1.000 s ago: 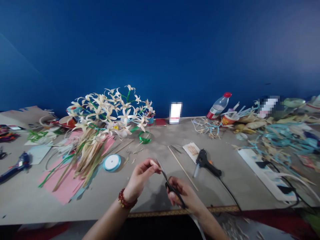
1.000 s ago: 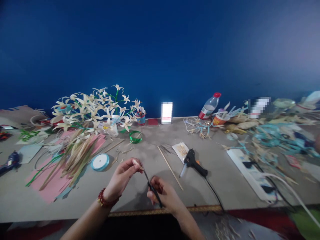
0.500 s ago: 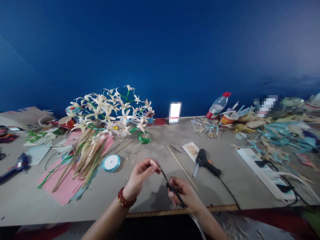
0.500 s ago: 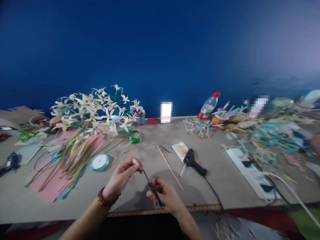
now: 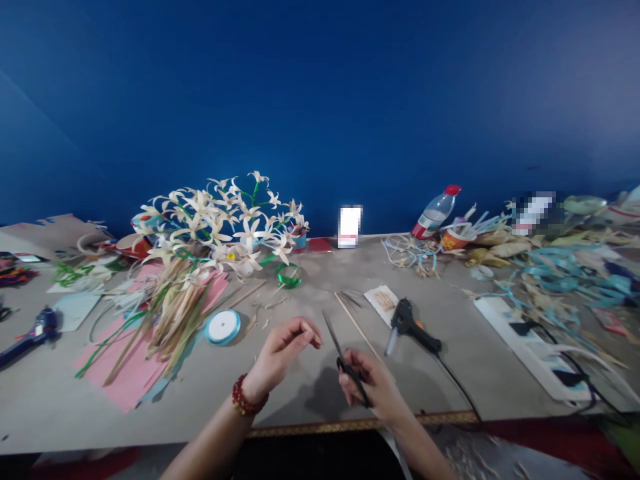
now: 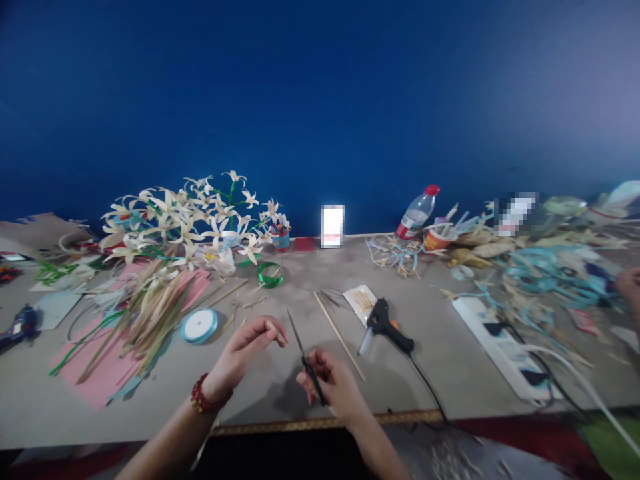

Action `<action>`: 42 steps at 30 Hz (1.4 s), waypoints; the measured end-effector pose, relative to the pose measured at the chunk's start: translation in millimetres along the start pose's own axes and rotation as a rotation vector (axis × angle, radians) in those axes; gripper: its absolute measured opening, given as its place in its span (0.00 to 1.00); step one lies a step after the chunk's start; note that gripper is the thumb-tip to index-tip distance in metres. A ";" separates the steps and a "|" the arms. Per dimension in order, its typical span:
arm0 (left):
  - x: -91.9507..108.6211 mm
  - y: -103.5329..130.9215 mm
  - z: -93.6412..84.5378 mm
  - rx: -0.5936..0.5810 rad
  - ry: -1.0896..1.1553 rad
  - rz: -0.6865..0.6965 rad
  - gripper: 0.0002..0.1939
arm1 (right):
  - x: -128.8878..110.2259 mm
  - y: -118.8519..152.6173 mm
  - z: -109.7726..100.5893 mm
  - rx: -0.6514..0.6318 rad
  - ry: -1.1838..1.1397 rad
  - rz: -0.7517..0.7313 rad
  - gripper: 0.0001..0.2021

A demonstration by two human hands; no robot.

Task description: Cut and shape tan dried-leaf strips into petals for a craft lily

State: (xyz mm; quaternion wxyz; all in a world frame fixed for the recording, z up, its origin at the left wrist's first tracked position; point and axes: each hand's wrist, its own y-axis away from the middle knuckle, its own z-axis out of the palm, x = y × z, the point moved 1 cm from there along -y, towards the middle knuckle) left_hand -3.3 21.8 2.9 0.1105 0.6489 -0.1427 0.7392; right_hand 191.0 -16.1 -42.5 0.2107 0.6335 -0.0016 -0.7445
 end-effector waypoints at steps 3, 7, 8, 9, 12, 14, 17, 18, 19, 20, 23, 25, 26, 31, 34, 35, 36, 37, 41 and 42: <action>0.2 0.9 -1.3 -0.022 -0.123 0.020 0.15 | 1.8 -2.7 0.7 -0.062 0.026 -0.006 0.25; -1.5 1.5 -5.3 -0.054 -0.199 -0.010 0.16 | 10.1 -6.0 -2.7 -0.137 0.075 0.008 0.25; -1.2 1.5 -6.5 -0.066 -0.205 -0.016 0.16 | 10.6 -6.3 -3.8 -0.153 0.081 0.013 0.25; -0.6 1.3 -7.7 -0.080 -0.207 -0.021 0.16 | 10.1 -6.4 -4.8 -0.168 0.086 0.018 0.25; 3.0 -0.2 -10.8 -0.115 -0.206 -0.018 0.16 | 3.7 -5.8 -6.2 -0.215 0.101 0.045 0.26; 6.4 -1.7 -12.1 -0.149 -0.238 -0.002 0.16 | -1.0 -5.4 -6.0 -0.234 0.111 0.060 0.26; 11.9 -3.5 -13.1 -0.188 -0.319 0.025 0.16 | -3.5 -5.4 -5.1 -0.229 0.108 0.074 0.27; 13.4 -3.8 -13.3 -0.193 -0.342 0.028 0.15 | -3.0 -5.5 -4.8 -0.225 0.107 0.078 0.27; 14.7 -4.0 -13.5 -0.194 -0.362 0.027 0.15 | -2.1 -5.6 -4.6 -0.218 0.108 0.079 0.27; 15.6 -4.1 -13.7 -0.195 -0.380 0.025 0.14 | -1.2 -5.7 -4.5 -0.211 0.110 0.079 0.27; 16.4 -4.8 -14.1 -0.195 -0.420 0.019 0.14 | 0.9 -6.0 -4.5 -0.194 0.120 0.082 0.27; 16.0 -5.8 -14.0 -0.195 -0.424 0.026 0.14 | 0.7 -6.1 -4.2 -0.188 0.127 0.087 0.27; 15.8 -6.4 -13.8 -0.195 -0.422 0.032 0.14 | 0.2 -6.2 -4.0 -0.186 0.129 0.089 0.27; 15.2 -7.8 -12.8 -0.192 -0.409 0.047 0.15 | -0.7 -6.5 -2.6 -0.160 0.127 0.080 0.26; 14.3 -6.9 -12.8 -0.196 -0.403 0.048 0.15 | 1.4 -6.4 -2.3 -0.138 0.140 0.084 0.25; 13.9 -6.5 -13.0 -0.200 -0.402 0.045 0.15 | 2.0 -6.4 -2.3 -0.131 0.140 0.086 0.25; 13.6 -6.1 -13.3 -0.203 -0.405 0.040 0.14 | 2.2 -6.4 -2.4 -0.123 0.136 0.084 0.26; 13.5 -5.8 -13.9 -0.205 -0.412 0.032 0.14 | 2.0 -6.4 -2.6 -0.117 0.132 0.078 0.26; 15.8 -6.2 -15.1 -0.234 -0.447 -0.010 0.12 | -6.1 -8.7 -2.5 -0.029 0.078 -0.001 0.24; 17.0 -6.7 -14.6 -0.250 -0.451 -0.007 0.11 | -9.9 -10.0 -1.8 0.012 0.062 -0.032 0.23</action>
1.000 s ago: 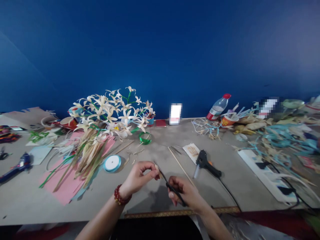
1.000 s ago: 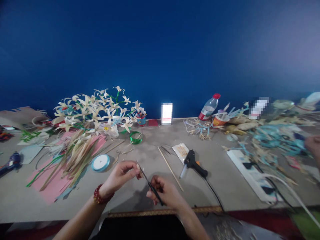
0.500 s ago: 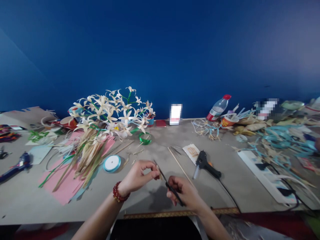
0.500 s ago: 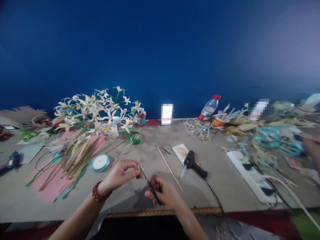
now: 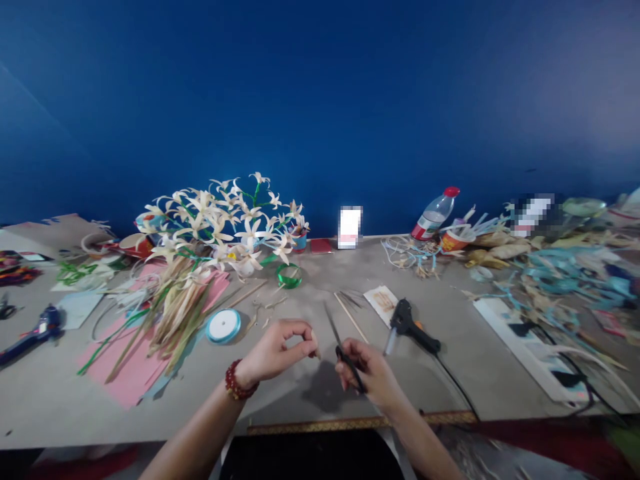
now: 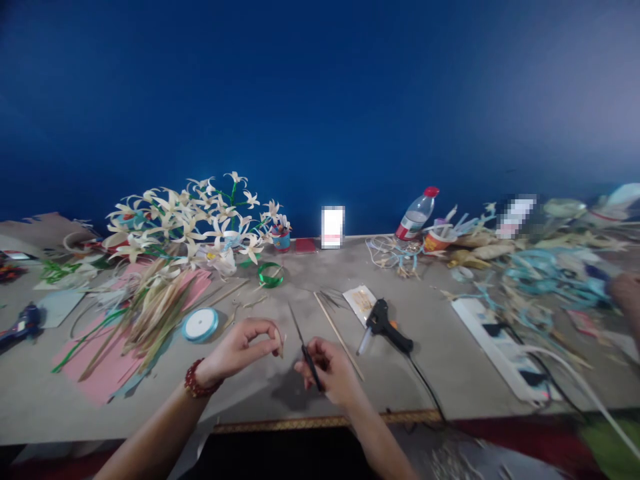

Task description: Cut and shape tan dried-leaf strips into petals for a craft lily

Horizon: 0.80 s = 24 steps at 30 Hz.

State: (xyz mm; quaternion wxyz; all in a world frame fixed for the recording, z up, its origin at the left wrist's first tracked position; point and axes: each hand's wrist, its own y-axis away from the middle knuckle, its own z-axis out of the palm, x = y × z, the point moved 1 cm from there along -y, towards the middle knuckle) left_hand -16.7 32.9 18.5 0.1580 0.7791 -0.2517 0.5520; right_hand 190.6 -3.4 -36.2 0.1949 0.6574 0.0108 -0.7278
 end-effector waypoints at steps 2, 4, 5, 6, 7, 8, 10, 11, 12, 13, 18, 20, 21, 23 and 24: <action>3.2 -1.3 0.8 -0.035 -0.018 0.028 0.10 | -9.0 -4.0 2.2 0.085 -0.030 -0.067 0.21; 6.0 -2.3 3.2 -0.064 -0.060 0.057 0.08 | -17.7 -9.1 6.0 0.123 -0.036 -0.128 0.21; 6.9 -2.3 4.7 -0.073 -0.092 0.068 0.07 | -21.3 -11.7 8.1 0.126 -0.026 -0.150 0.20; 7.3 -2.1 6.1 -0.075 -0.129 0.077 0.07 | -24.0 -14.3 10.1 0.118 -0.008 -0.165 0.20; 7.1 -1.7 7.5 -0.077 -0.167 0.084 0.06 | -25.8 -16.7 11.8 0.106 0.014 -0.173 0.20; 6.5 -1.0 8.6 -0.078 -0.203 0.088 0.06 | -26.7 -18.8 13.2 0.095 0.035 -0.180 0.19; 4.2 0.5 10.0 -0.080 -0.273 0.087 0.06 | -26.2 -22.0 15.1 0.082 0.063 -0.190 0.19; 2.7 1.2 10.4 -0.084 -0.302 0.087 0.06 | -25.3 -23.1 15.6 0.077 0.068 -0.195 0.19; 1.2 1.8 10.7 -0.090 -0.326 0.089 0.06 | -24.1 -24.0 16.0 0.070 0.073 -0.197 0.19; -0.2 2.1 10.8 -0.095 -0.344 0.090 0.06 | -23.0 -24.6 16.3 0.062 0.079 -0.198 0.19; -1.0 2.3 8.5 -0.106 -0.341 0.091 0.06 | -21.1 -24.9 15.8 0.022 0.072 -0.197 0.17; 1.2 2.3 5.1 -0.088 -0.288 0.088 0.06 | -21.4 -24.3 14.6 0.019 0.051 -0.192 0.17; 2.1 2.5 3.1 -0.072 -0.252 0.082 0.05 | -21.5 -24.0 14.2 0.018 0.044 -0.187 0.16; 2.6 3.1 0.0 -0.028 -0.162 0.064 0.04 | -21.6 -23.4 14.4 0.033 0.023 -0.183 0.17; 1.7 3.5 -0.5 0.005 -0.104 0.054 0.03 | -21.6 -23.1 15.2 0.051 -0.005 -0.181 0.18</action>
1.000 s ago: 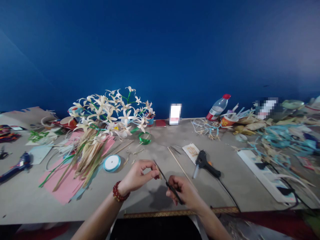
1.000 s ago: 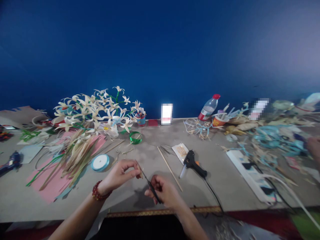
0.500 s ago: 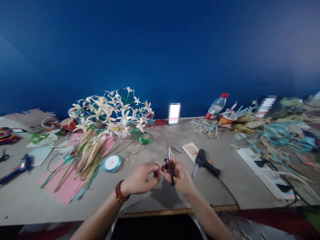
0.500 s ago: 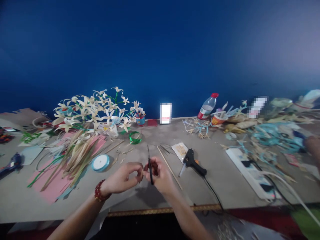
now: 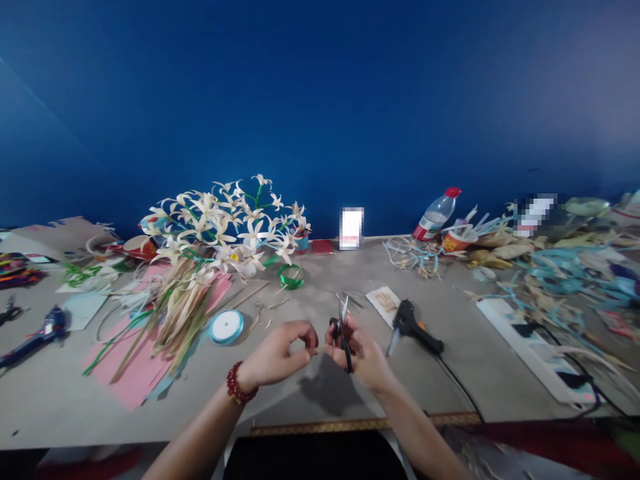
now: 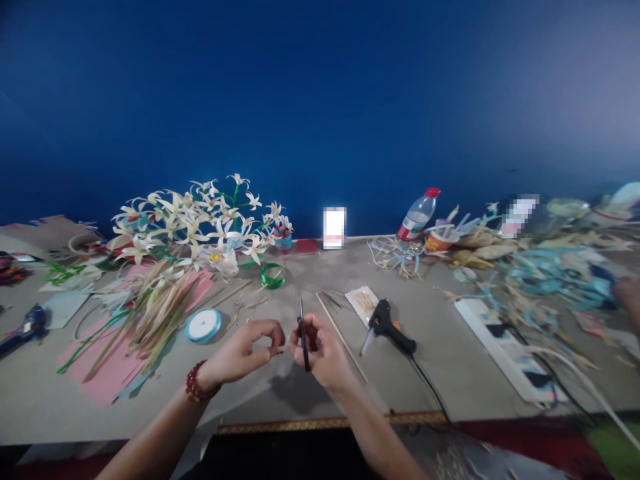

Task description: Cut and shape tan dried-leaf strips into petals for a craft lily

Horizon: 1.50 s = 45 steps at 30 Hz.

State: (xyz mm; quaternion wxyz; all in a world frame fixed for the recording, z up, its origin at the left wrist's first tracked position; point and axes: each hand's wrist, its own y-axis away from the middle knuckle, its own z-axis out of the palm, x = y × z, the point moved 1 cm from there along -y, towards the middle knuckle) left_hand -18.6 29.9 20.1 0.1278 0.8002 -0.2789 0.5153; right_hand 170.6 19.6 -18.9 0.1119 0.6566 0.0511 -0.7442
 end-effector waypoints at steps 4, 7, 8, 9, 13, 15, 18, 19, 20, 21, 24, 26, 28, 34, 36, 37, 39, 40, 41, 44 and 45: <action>-11.3 2.9 12.0 0.209 0.380 -0.063 0.06 | -1.6 2.4 7.0 0.145 -0.186 -0.001 0.22; -21.6 4.4 30.7 0.338 0.681 -0.101 0.08 | -3.4 4.0 13.6 0.177 -0.192 -0.014 0.21; -24.0 4.6 36.3 0.370 0.722 -0.109 0.08 | -3.6 4.1 15.3 0.174 -0.173 -0.024 0.20; -25.4 4.7 40.8 0.394 0.743 -0.112 0.08 | -3.6 4.0 16.6 0.174 -0.161 -0.035 0.20; -25.2 4.1 46.2 0.435 0.736 -0.105 0.08 | -0.6 3.3 16.7 0.168 -0.162 -0.030 0.21; -23.3 3.9 43.2 0.450 0.722 -0.103 0.08 | 2.3 4.6 13.4 0.140 -0.138 0.013 0.21; -19.9 4.1 37.0 0.476 0.726 -0.091 0.08 | 8.0 10.9 4.7 0.059 -0.043 0.088 0.22; -18.7 4.3 35.2 0.480 0.734 -0.089 0.09 | 10.4 13.9 1.4 0.017 -0.017 0.108 0.22; -17.6 4.5 33.8 0.479 0.742 -0.091 0.09 | 12.9 17.1 -1.8 -0.032 0.000 0.126 0.23; -16.7 4.5 32.7 0.476 0.751 -0.097 0.09 | 15.6 20.3 -4.6 -0.088 0.012 0.144 0.24; -15.5 4.0 31.2 0.452 0.785 -0.108 0.10 | 22.3 27.9 -10.8 -0.232 0.035 0.191 0.27; -15.5 3.1 31.0 0.435 0.807 -0.104 0.09 | 24.2 30.4 -13.2 -0.261 0.057 0.212 0.28; -15.0 2.0 30.9 0.432 0.819 -0.109 0.09 | 23.8 31.1 -14.5 -0.258 0.075 0.230 0.29; -8.8 0.5 29.9 0.437 0.828 -0.138 0.08 | 20.0 30.0 -14.5 -0.251 0.086 0.257 0.27; -7.8 0.9 30.0 0.436 0.821 -0.141 0.08 | 20.6 29.8 -13.7 -0.247 0.079 0.257 0.26; -7.8 1.3 30.2 0.434 0.818 -0.141 0.08 | 21.1 29.8 -13.1 -0.246 0.075 0.257 0.25; -8.7 1.8 30.5 0.430 0.817 -0.141 0.08 | 22.3 29.8 -12.2 -0.238 0.070 0.259 0.25; -9.4 2.0 30.6 0.427 0.820 -0.139 0.08 | 22.9 29.9 -11.8 -0.233 0.068 0.261 0.24; -10.1 2.1 30.6 0.424 0.824 -0.137 0.08 | 23.6 29.9 -11.6 -0.227 0.065 0.262 0.24; -11.4 1.9 30.1 0.421 0.835 -0.130 0.08 | 25.5 30.4 -11.8 -0.219 0.060 0.261 0.23; -11.4 1.8 29.9 0.418 0.838 -0.127 0.07 | 26.0 30.6 -12.1 -0.219 0.060 0.262 0.23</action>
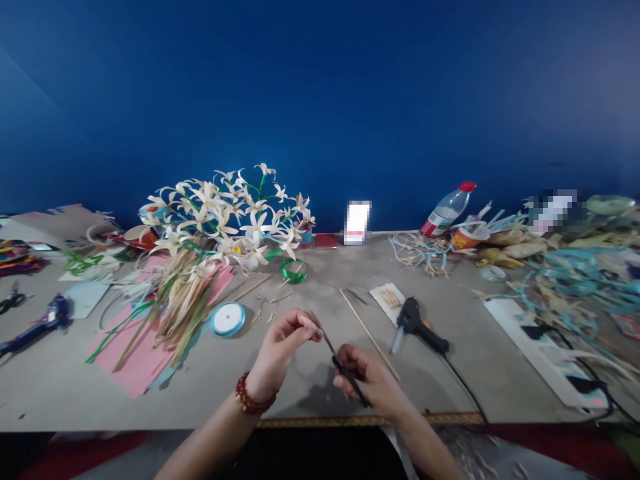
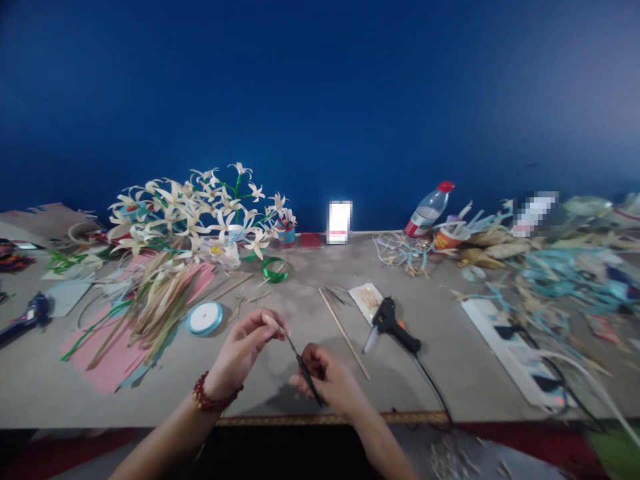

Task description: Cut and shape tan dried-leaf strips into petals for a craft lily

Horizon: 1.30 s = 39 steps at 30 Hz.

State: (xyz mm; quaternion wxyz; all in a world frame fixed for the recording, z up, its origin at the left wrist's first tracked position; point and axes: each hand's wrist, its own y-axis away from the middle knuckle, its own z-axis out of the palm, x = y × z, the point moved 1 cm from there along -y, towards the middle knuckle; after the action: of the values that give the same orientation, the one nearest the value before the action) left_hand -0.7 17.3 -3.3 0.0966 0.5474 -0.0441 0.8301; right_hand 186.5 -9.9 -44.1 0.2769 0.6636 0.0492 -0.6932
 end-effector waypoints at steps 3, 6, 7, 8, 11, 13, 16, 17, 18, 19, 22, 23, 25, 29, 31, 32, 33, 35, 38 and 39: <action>0.7 0.1 0.5 -0.011 0.008 0.000 0.07 | -0.2 0.4 -0.5 0.003 0.005 0.007 0.23; 1.0 0.6 1.1 -0.013 0.017 0.000 0.06 | -2.8 0.7 0.0 0.008 0.001 0.015 0.23; 1.0 0.7 1.1 -0.012 0.020 0.000 0.06 | -3.7 0.7 0.3 0.007 -0.002 0.019 0.24; 0.9 0.8 0.9 -0.010 0.020 0.000 0.06 | -4.3 0.6 0.5 0.006 -0.004 0.022 0.24; 1.1 0.9 0.0 -0.006 0.017 -0.004 0.07 | -4.2 0.1 0.8 0.015 0.013 0.029 0.25; 1.7 1.1 -0.5 0.002 0.019 -0.011 0.07 | -3.5 -0.3 0.6 0.049 0.037 0.029 0.27; 2.6 2.2 0.4 0.010 0.036 -0.007 0.07 | -4.0 0.3 0.9 0.072 0.059 0.018 0.28; 2.6 2.6 1.4 0.010 0.045 0.004 0.07 | -4.7 0.8 1.5 0.060 0.058 0.007 0.27; 2.1 3.0 2.6 0.014 0.058 0.018 0.08 | -5.4 1.3 2.4 0.041 0.048 -0.010 0.27; 1.3 3.3 3.9 0.023 0.073 0.033 0.08 | -6.0 2.0 3.5 0.021 0.031 -0.030 0.27; -3.3 3.8 8.3 0.067 0.138 0.067 0.08 | -6.3 3.2 7.3 -0.007 -0.035 -0.081 0.29; -5.3 3.9 9.5 0.083 0.160 0.072 0.07 | -5.8 3.2 8.5 -0.007 -0.054 -0.090 0.29; -8.7 4.1 11.5 0.110 0.195 0.083 0.06 | -4.6 2.7 10.6 -0.004 -0.074 -0.098 0.29; -11.2 4.9 14.3 0.151 0.231 0.082 0.05 | -3.4 1.7 12.9 0.002 -0.088 -0.095 0.29; -10.6 5.2 15.5 0.160 0.238 0.079 0.06 | -3.8 1.7 13.2 0.007 -0.093 -0.083 0.29; -10.3 5.2 16.0 0.160 0.239 0.081 0.06 | -4.2 1.9 13.3 0.010 -0.095 -0.078 0.29; -10.0 5.1 16.4 0.159 0.239 0.083 0.06 | -4.6 2.0 13.4 0.013 -0.095 -0.074 0.29; -9.9 5.1 16.6 0.158 0.237 0.085 0.06 | -5.1 2.3 13.4 0.016 -0.095 -0.072 0.29; -10.6 5.4 16.0 0.162 0.230 0.085 0.06 | -3.9 1.7 13.5 0.019 -0.089 -0.065 0.29; -10.8 5.5 15.8 0.163 0.230 0.086 0.06 | -3.0 1.3 13.4 0.022 -0.084 -0.062 0.29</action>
State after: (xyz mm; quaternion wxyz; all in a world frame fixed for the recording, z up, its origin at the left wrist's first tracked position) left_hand 16.5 7.8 -6.8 0.0205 0.4524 0.0115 0.8915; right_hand 174.9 -15.9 -39.3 0.2499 0.6350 0.0504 -0.7292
